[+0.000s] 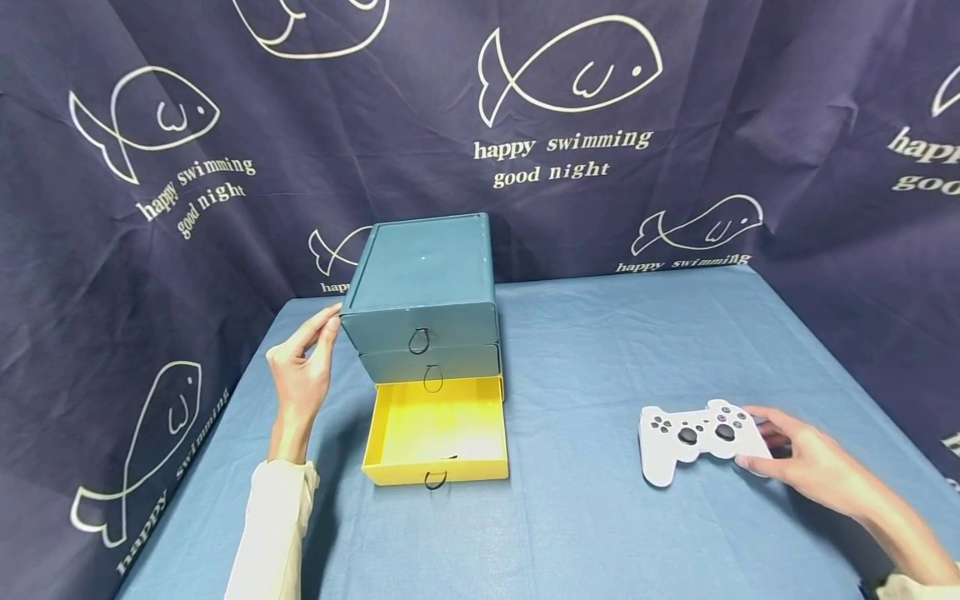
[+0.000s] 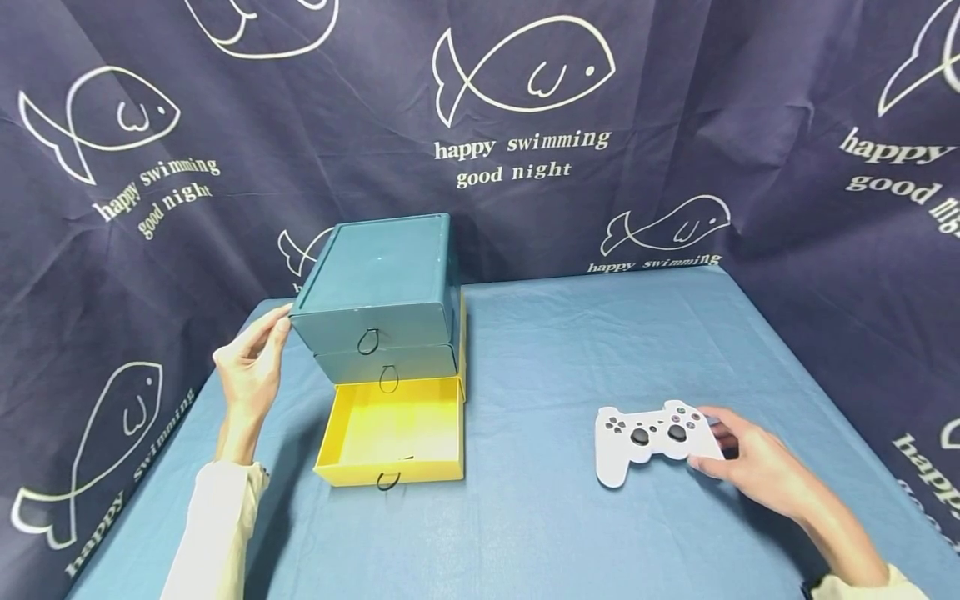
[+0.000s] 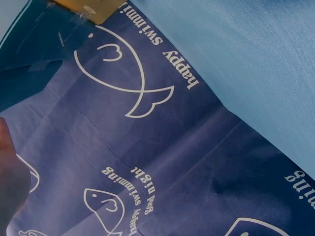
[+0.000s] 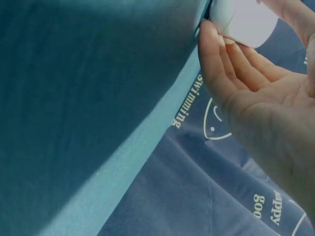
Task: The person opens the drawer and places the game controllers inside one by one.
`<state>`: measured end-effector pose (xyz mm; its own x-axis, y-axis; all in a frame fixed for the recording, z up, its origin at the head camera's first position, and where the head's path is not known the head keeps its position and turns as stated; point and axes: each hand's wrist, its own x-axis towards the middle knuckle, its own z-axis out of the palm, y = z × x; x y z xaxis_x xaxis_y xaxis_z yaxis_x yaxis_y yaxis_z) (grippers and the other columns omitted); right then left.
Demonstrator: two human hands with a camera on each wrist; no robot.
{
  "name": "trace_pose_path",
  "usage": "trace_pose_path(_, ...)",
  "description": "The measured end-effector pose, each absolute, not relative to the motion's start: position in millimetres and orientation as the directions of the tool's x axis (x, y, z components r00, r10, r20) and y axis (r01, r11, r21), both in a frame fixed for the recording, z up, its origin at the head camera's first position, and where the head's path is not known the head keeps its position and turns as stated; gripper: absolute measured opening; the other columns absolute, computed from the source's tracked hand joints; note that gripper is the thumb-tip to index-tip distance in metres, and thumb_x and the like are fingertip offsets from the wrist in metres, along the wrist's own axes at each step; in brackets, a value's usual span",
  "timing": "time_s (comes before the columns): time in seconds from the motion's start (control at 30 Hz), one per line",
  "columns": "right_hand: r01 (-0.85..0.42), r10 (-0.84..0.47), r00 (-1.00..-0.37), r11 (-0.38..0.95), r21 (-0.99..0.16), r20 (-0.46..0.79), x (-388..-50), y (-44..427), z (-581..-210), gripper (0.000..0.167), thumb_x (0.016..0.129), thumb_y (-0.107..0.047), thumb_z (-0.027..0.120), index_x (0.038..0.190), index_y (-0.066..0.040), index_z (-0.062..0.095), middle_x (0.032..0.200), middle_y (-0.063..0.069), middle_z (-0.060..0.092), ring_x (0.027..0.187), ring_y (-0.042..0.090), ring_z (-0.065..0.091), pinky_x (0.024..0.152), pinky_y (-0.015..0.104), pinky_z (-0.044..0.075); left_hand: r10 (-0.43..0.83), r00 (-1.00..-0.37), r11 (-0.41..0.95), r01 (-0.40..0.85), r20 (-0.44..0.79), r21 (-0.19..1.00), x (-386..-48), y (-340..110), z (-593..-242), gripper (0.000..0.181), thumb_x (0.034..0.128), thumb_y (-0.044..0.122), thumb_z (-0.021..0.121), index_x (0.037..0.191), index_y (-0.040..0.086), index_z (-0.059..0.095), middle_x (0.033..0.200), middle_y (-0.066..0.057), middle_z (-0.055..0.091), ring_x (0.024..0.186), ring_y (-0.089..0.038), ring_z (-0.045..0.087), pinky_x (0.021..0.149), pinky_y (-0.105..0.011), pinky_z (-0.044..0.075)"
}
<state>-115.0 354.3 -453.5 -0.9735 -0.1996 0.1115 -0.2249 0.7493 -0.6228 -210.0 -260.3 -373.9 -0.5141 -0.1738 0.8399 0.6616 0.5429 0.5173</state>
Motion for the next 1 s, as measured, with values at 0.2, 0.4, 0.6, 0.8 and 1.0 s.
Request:
trace_pose_path(0.2, -0.243, -0.213, -0.969, 0.727, -0.642, 0.126, -117, 355, -455, 0.062, 0.083, -0.011, 0.087, 0.135, 0.001, 0.057, 0.100, 0.006, 0.066, 0.085, -0.001, 0.059, 0.069, 0.018, 0.044, -0.176, -0.514, 0.541, 0.662, 0.840, 0.519, -210, -261, -374, 0.019, 0.0952, 0.002, 0.074, 0.114, 0.000, 0.079, 0.102, -0.015, 0.077, 0.093, 0.001, 0.071, 0.083, -0.015, 0.051)
trace_pose_path(0.4, -0.259, -0.214, -0.965, 0.710, -0.655, 0.149, -117, 351, -455, 0.058, 0.081, -0.009, 0.088, 0.131, 0.003, 0.060, 0.095, 0.001, 0.066, 0.084, -0.001, 0.059, 0.068, 0.019, 0.045, -0.177, -0.510, 0.538, 0.666, 0.842, 0.517, -210, -261, -375, 0.019, 0.0949, 0.001, 0.074, 0.113, 0.000, 0.079, 0.102, -0.016, 0.077, 0.092, 0.000, 0.072, 0.083, -0.015, 0.051)
trace_pose_path(0.6, -0.248, -0.212, -0.968, 0.736, -0.630, 0.133, -116, 344, -452, 0.058, 0.081, -0.012, 0.088, 0.130, 0.004, 0.062, 0.094, 0.004, 0.068, 0.081, -0.002, 0.060, 0.067, 0.022, 0.048, -0.176, -0.515, 0.534, 0.665, 0.839, 0.521, -211, -260, -375, 0.020, 0.0943, -0.001, 0.074, 0.113, 0.000, 0.079, 0.103, -0.015, 0.077, 0.092, 0.000, 0.072, 0.083, -0.016, 0.051)
trace_pose_path(0.8, -0.229, -0.186, -0.973, 0.786, -0.574, 0.134, -114, 337, -447, 0.058, 0.081, -0.017, 0.088, 0.130, 0.003, 0.065, 0.089, 0.000, 0.072, 0.076, -0.002, 0.061, 0.064, 0.026, 0.048, -0.183, -0.517, 0.530, 0.665, 0.837, 0.526, -210, -260, -375, 0.024, 0.0917, -0.009, 0.072, 0.113, -0.001, 0.079, 0.103, -0.016, 0.077, 0.093, 0.001, 0.071, 0.085, -0.016, 0.051)
trace_pose_path(1.0, -0.209, -0.165, -0.978, 0.790, -0.577, 0.127, -113, 334, -446, 0.060, 0.081, -0.017, 0.088, 0.131, 0.005, 0.063, 0.088, 0.001, 0.073, 0.073, -0.002, 0.063, 0.061, 0.026, 0.049, -0.183, -0.513, 0.531, 0.666, 0.838, 0.524, -210, -259, -375, 0.027, 0.0896, -0.013, 0.072, 0.113, -0.002, 0.078, 0.103, -0.017, 0.077, 0.094, 0.004, 0.070, 0.085, -0.015, 0.051)
